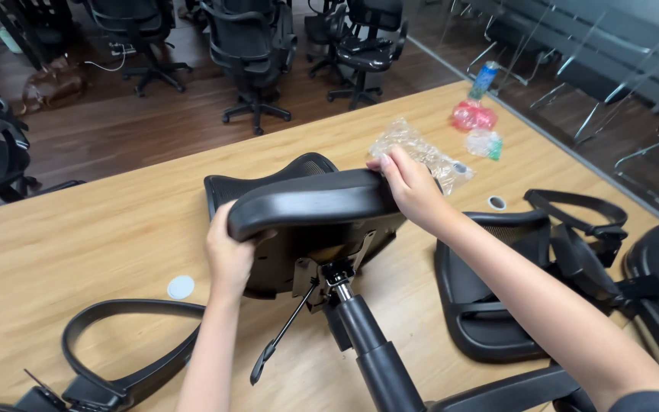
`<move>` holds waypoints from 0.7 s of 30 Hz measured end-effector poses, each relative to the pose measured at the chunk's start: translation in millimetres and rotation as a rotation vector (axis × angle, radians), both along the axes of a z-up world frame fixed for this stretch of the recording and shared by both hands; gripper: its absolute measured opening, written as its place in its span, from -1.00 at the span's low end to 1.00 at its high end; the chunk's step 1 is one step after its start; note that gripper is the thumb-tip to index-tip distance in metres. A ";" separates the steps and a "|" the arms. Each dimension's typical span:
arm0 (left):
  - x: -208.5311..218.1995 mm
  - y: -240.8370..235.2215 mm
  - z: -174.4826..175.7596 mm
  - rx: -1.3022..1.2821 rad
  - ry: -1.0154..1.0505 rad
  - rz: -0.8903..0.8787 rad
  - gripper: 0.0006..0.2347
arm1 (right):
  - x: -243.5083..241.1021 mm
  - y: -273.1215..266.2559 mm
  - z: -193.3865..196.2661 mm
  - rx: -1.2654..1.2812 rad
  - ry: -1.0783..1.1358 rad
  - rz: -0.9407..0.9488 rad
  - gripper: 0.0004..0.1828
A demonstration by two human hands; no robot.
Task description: The person assembles an office chair on a table. They flip the seat cushion over, align the mounting plate and gas lift mechanism, then pick up screws one at a time and drive them into the seat base using a screwdriver, steadying the seat with the other hand.
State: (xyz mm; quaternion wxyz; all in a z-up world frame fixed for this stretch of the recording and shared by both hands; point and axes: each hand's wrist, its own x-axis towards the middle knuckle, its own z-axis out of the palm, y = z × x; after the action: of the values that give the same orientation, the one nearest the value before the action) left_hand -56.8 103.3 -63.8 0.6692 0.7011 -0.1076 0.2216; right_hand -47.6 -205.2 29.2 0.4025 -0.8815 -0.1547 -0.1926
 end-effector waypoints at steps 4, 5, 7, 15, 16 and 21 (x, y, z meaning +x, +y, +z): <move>-5.7 -18.1 61.1 0.036 -0.060 -0.047 -0.55 | -30.5 9.6 18.1 0.004 0.021 -0.017 -0.68; -8.8 -22.8 77.2 0.268 -0.173 0.058 -0.49 | -38.9 10.0 20.7 -0.004 0.023 -0.059 -0.69; -9.7 -29.3 99.8 0.350 -0.267 0.099 -0.50 | -56.5 13.4 32.7 -0.024 -0.087 -0.059 -0.74; -67.5 3.1 194.6 0.510 -0.566 0.435 -0.50 | -110.6 46.0 109.0 -0.206 -0.692 0.122 -0.94; -79.6 13.9 201.8 0.491 -0.584 0.476 -0.49 | -114.8 49.2 112.8 -0.221 -0.552 0.206 -0.92; -154.4 76.8 229.7 0.503 -0.623 0.658 -0.51 | -155.1 87.8 151.4 -0.352 -0.087 0.416 -0.85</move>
State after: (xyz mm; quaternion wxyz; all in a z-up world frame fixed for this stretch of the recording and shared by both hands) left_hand -211.2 180.1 165.9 0.3111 0.7377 -0.1254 0.5859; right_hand -202.7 -117.4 180.6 0.2668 -0.8781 -0.3806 -0.1139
